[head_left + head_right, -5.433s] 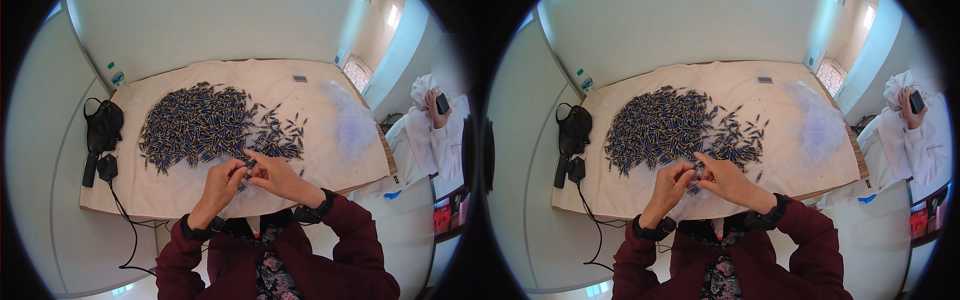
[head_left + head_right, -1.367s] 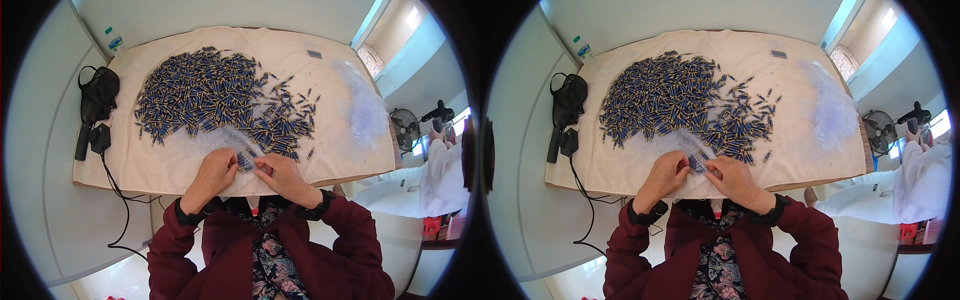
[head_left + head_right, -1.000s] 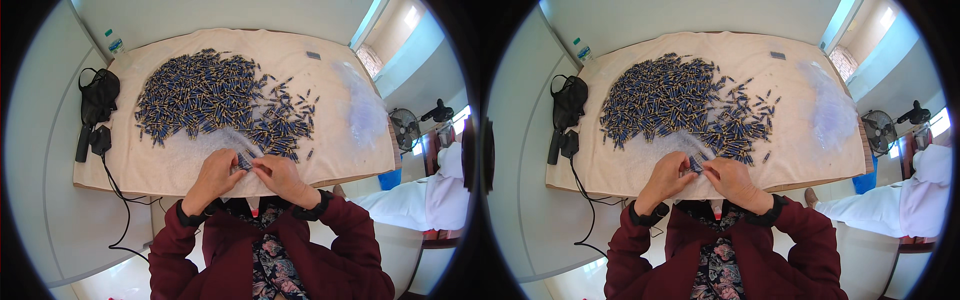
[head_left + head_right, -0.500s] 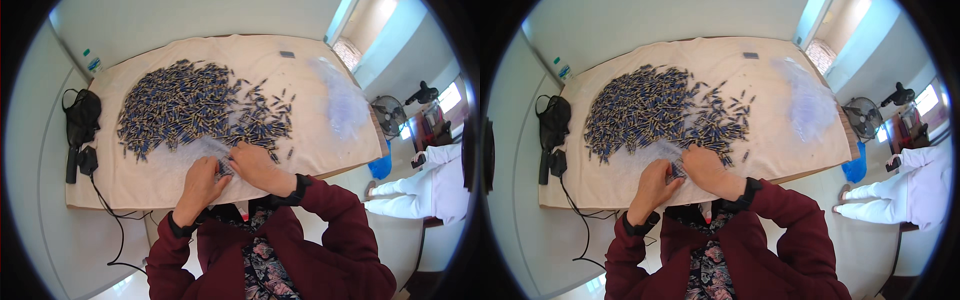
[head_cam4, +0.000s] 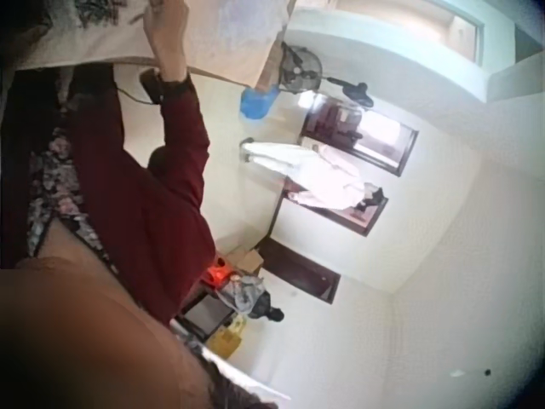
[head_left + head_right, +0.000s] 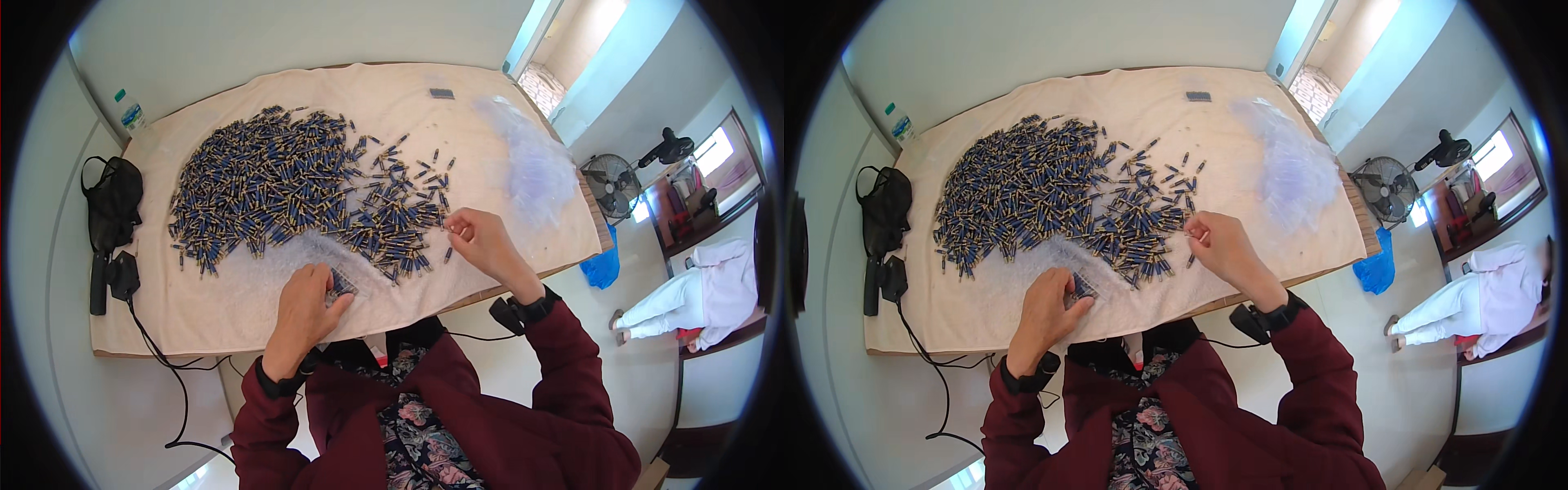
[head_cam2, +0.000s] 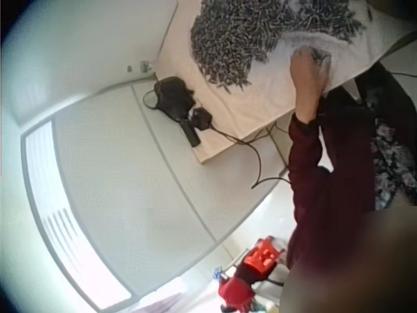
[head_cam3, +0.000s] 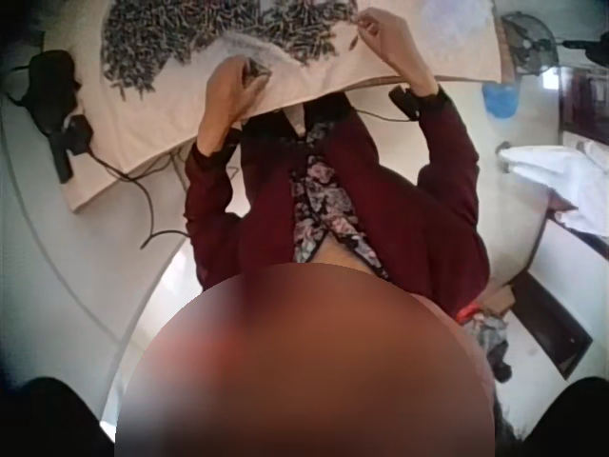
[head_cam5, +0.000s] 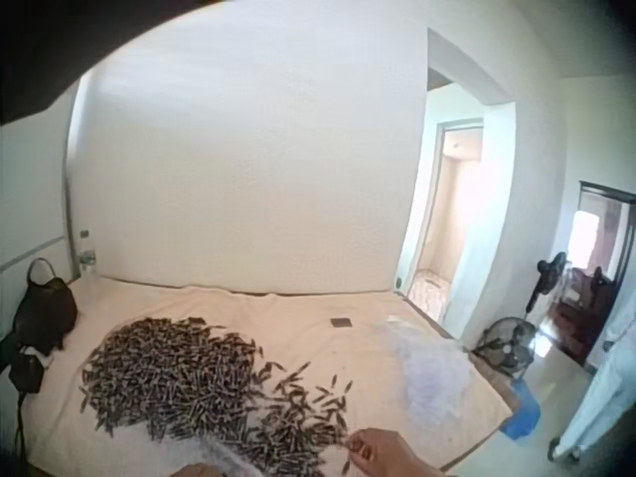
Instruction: The person gathers small blue and gold components by hand, places them into a plastic bag, and seals the bag before setting it aside.
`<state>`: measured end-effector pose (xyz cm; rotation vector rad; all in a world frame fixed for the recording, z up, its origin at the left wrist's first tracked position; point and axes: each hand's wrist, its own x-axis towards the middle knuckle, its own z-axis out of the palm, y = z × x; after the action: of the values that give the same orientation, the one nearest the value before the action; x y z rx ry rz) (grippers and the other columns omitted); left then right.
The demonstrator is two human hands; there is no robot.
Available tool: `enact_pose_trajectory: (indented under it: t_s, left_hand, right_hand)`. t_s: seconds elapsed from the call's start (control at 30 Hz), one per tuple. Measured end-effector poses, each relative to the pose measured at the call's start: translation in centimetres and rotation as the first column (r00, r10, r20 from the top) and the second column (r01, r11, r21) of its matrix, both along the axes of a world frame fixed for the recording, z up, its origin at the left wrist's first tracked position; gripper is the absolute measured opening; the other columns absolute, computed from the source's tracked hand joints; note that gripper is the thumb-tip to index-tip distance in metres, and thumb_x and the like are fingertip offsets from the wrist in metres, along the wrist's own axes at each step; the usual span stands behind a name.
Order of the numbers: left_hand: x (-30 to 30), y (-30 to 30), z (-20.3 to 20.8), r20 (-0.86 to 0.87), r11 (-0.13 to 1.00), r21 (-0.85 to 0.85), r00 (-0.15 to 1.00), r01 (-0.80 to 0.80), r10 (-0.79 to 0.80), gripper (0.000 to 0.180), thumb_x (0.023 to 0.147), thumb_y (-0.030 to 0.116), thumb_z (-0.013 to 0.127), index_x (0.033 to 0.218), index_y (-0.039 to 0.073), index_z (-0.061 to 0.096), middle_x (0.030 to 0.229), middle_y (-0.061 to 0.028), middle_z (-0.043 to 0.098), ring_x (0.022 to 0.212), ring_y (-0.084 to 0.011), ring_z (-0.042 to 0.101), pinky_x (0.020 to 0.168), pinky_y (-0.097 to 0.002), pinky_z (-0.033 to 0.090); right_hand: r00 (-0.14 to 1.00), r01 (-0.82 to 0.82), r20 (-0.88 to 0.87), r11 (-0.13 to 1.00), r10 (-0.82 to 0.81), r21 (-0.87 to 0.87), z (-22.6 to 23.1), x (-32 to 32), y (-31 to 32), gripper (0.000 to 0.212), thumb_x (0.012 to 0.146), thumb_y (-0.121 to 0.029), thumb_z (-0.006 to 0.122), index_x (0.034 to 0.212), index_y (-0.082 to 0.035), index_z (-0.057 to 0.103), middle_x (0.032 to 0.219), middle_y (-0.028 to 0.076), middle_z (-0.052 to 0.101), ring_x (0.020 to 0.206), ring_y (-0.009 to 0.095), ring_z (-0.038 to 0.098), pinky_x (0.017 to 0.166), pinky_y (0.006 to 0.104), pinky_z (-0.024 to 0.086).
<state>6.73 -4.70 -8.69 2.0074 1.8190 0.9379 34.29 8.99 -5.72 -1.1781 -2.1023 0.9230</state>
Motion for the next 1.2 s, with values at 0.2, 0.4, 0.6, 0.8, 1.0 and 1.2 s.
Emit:
enact_pose_trajectory:
  t_s: [0.2,0.4,0.6,0.8,1.0,1.2]
  left_hand:
    - [0.0,0.1,-0.1,0.014,1.000,-0.010,1.000,0.011,-0.011,0.032,0.067,0.017,0.075,0.079,0.002,0.049,0.075,-0.0138,0.050,0.069,-0.0319,0.049,0.061,-0.0383,0.040]
    - [0.0,-0.1,0.1,0.026,0.999,-0.031,1.000,0.014,-0.013,0.031,0.068,0.015,0.075,0.081,0.001,0.051,0.074,-0.0120,0.051,0.067,-0.0279,0.050,0.061,-0.0365,0.041]
    - [0.5,-0.8,1.1,0.194,0.999,-0.048,0.981,-0.008,0.018,0.024,0.073,0.012,0.072,0.087,0.001,0.055,0.076,-0.0106,0.052,0.066,-0.0235,0.050,0.061,-0.0330,0.042]
    - [3.4,-2.1,3.0,0.347,0.992,-0.055,0.934,0.112,-0.086,0.017,0.085,0.009,0.063,0.097,-0.001,0.058,0.078,-0.0111,0.055,0.067,-0.0208,0.052,0.060,-0.0307,0.042]
    - [4.0,-1.9,2.3,0.476,0.960,-0.167,0.871,0.224,-0.120,0.017,0.091,0.014,0.057,0.101,0.001,0.059,0.077,-0.0140,0.057,0.065,-0.0269,0.055,0.061,-0.0345,0.044]
    - [3.6,-2.0,2.0,0.544,0.952,-0.192,0.834,0.237,-0.098,0.017,0.093,0.015,0.054,0.094,-0.001,0.059,0.070,-0.0150,0.054,0.062,-0.0273,0.051,0.059,-0.0345,0.042]
  right_hand:
    - [0.930,-0.257,0.343,0.901,0.132,0.350,-0.7,1.5,-0.9,0.011,0.079,-0.004,0.063,0.090,-0.003,0.063,0.082,0.009,0.057,0.069,0.024,0.058,0.065,0.0327,0.049]
    - [0.848,-0.334,0.506,0.901,0.159,0.276,-1.0,1.6,-0.9,0.011,0.078,-0.006,0.062,0.089,-0.003,0.063,0.089,0.011,0.055,0.081,0.033,0.057,0.073,0.0383,0.049]
    - [0.963,-0.214,0.202,0.960,0.177,0.179,0.3,0.7,-2.0,0.011,0.083,-0.006,0.063,0.092,-0.001,0.064,0.082,0.007,0.060,0.069,0.019,0.061,0.060,0.0299,0.049]
    - [0.864,-0.345,-0.501,0.778,0.046,-0.525,-0.1,-3.5,-4.7,0.010,0.087,-0.008,0.066,0.091,0.001,0.065,0.080,0.004,0.064,0.065,0.008,0.059,0.054,0.0216,0.048]
    - [0.771,-0.472,-0.636,0.685,0.016,-0.555,-1.6,-6.1,-6.4,0.011,0.087,-0.007,0.066,0.093,0.002,0.065,0.079,0.005,0.064,0.066,0.008,0.060,0.057,0.0208,0.050]
    - [0.785,-0.485,-0.613,0.698,0.083,-0.527,-1.7,-6.4,-6.8,0.014,0.087,-0.005,0.066,0.098,0.004,0.065,0.078,0.005,0.064,0.066,0.009,0.060,0.058,0.0214,0.051]
